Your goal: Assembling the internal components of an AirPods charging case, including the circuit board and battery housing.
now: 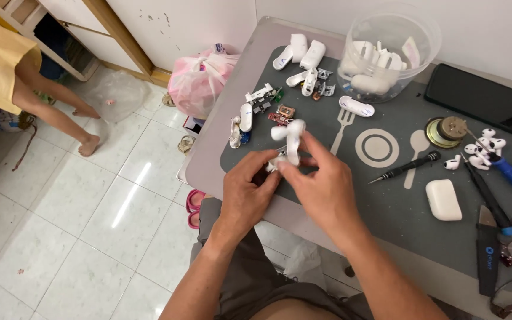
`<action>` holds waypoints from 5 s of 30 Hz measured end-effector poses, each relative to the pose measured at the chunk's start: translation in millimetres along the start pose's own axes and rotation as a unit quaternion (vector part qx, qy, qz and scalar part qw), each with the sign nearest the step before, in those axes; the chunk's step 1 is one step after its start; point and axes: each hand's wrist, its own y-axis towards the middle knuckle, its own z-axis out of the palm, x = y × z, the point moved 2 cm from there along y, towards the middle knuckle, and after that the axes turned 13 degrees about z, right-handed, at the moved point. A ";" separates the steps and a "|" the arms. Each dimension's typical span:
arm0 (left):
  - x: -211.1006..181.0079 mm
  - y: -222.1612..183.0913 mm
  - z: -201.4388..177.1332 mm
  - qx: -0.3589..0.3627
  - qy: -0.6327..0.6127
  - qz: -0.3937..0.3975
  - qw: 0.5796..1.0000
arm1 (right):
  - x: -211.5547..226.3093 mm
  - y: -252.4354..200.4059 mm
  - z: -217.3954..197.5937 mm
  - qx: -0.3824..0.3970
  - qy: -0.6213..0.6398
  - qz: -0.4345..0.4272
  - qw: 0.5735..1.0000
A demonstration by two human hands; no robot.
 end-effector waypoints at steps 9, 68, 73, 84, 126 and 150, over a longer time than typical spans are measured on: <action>7.1 -4.0 -4.5 -0.025 -0.143 -0.039 0.989 | -33.3 43.0 -8.2 -0.012 -0.008 0.119 0.993; -69.5 -13.0 -13.1 0.105 -0.245 -0.029 0.963 | -56.4 -64.7 -41.7 0.021 0.069 -0.070 0.995; -81.0 -10.5 -12.1 0.140 -0.136 0.099 0.976 | -71.1 -65.4 -35.6 0.042 0.081 -0.077 0.993; -84.0 -11.6 -3.9 0.144 -0.105 0.131 0.975 | -43.7 -67.4 -43.7 0.015 0.054 -0.097 0.994; -65.5 -3.2 19.4 0.179 -0.098 0.003 0.979 | -83.5 -73.6 -104.1 -0.150 -0.249 -0.025 0.956; -5.8 8.8 6.5 0.084 0.242 0.157 0.954 | -49.8 -56.5 -55.8 -0.082 -0.127 -0.142 0.978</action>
